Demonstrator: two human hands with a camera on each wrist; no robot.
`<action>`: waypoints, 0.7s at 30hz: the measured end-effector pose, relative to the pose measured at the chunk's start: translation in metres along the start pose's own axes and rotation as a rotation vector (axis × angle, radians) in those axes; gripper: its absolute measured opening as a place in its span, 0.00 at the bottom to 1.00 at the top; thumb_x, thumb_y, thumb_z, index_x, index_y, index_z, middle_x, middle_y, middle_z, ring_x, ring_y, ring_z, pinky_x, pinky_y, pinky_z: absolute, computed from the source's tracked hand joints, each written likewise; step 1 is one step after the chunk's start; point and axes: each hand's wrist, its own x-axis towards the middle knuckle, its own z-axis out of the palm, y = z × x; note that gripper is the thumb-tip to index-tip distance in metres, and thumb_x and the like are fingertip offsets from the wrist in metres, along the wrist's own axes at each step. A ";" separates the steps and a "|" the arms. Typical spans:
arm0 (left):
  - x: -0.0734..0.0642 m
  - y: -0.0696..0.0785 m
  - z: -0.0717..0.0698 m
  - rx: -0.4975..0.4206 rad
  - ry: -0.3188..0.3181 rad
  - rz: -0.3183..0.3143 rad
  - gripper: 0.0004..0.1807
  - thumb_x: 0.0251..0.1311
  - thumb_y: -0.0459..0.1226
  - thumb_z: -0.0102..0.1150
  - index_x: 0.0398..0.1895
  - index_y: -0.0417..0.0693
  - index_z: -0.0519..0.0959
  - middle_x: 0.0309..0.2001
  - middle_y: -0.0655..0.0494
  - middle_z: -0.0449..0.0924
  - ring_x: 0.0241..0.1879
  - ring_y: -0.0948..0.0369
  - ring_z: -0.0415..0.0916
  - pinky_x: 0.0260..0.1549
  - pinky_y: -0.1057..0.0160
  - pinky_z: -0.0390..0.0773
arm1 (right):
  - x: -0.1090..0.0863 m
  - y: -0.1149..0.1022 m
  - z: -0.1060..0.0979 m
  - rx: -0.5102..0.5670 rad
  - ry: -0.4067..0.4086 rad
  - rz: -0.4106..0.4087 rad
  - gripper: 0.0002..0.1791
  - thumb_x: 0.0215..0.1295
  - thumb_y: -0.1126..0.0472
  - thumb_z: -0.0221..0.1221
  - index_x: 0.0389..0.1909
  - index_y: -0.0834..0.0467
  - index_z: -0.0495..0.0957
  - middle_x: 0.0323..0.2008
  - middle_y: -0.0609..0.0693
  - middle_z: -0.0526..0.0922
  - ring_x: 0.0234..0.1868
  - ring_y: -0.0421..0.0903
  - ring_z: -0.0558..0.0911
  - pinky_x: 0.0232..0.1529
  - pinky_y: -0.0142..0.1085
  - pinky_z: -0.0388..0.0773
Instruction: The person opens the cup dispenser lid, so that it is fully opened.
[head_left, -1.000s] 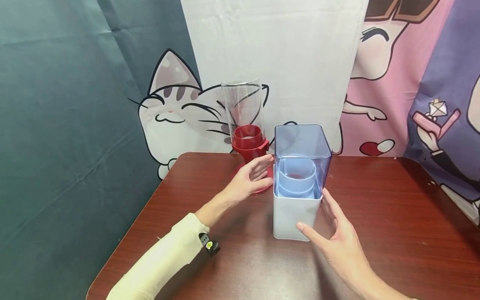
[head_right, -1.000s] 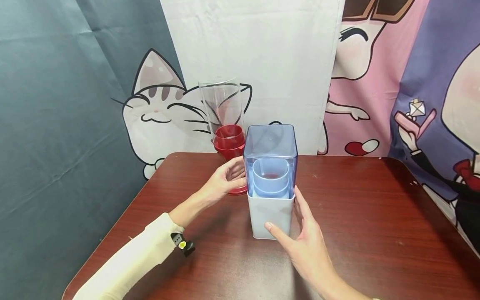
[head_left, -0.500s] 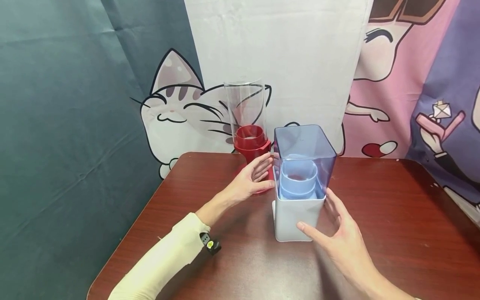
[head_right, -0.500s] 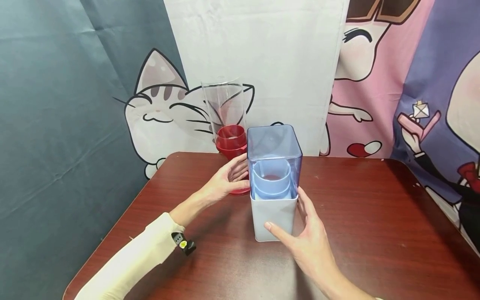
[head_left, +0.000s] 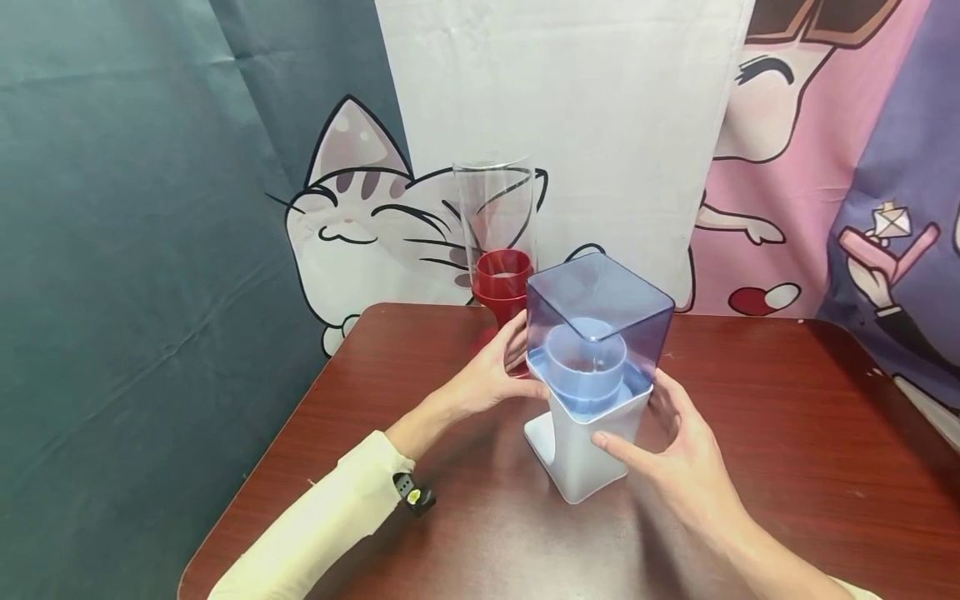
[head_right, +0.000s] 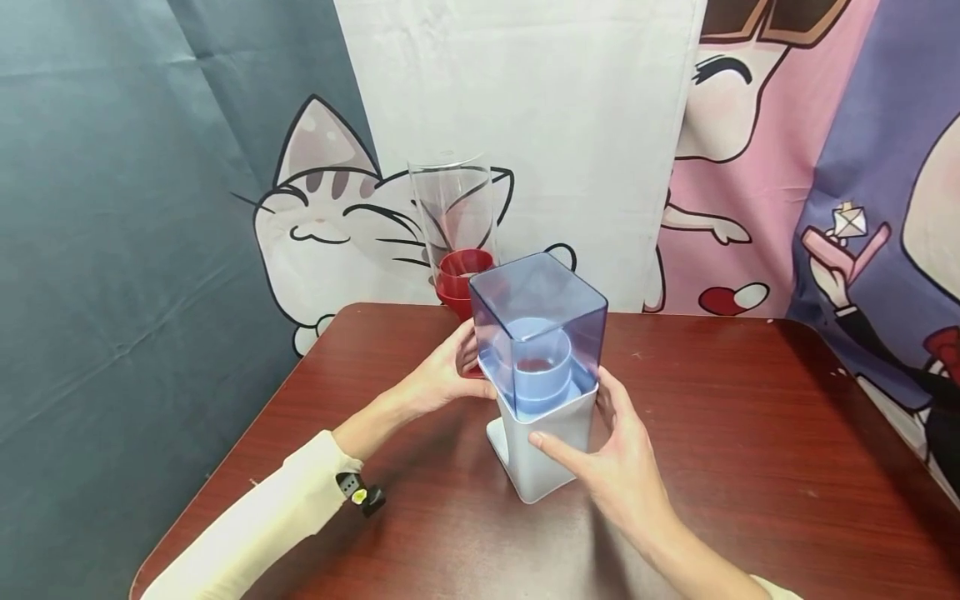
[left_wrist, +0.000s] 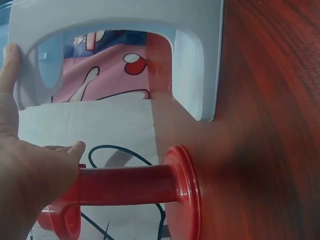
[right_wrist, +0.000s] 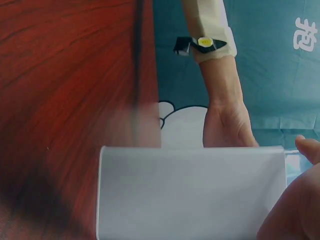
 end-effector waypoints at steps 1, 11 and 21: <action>-0.001 0.000 0.000 0.007 -0.005 0.007 0.65 0.57 0.41 0.80 0.88 0.54 0.42 0.84 0.53 0.54 0.82 0.54 0.56 0.76 0.50 0.63 | 0.001 0.000 0.000 0.006 -0.004 -0.007 0.56 0.56 0.59 0.81 0.82 0.55 0.60 0.76 0.56 0.71 0.77 0.58 0.68 0.77 0.48 0.63; -0.007 0.002 0.006 0.057 0.011 0.085 0.68 0.54 0.41 0.83 0.88 0.63 0.41 0.82 0.57 0.58 0.80 0.56 0.59 0.71 0.53 0.71 | 0.010 0.003 0.003 0.067 -0.056 -0.048 0.56 0.54 0.62 0.82 0.80 0.58 0.60 0.76 0.57 0.70 0.79 0.55 0.65 0.66 0.15 0.62; -0.011 0.010 0.019 0.090 -0.046 0.182 0.57 0.49 0.29 0.82 0.78 0.66 0.58 0.67 0.59 0.72 0.67 0.57 0.71 0.64 0.51 0.79 | 0.019 0.008 0.005 0.093 -0.094 -0.043 0.54 0.53 0.66 0.81 0.77 0.61 0.59 0.77 0.60 0.67 0.81 0.59 0.59 0.72 0.22 0.60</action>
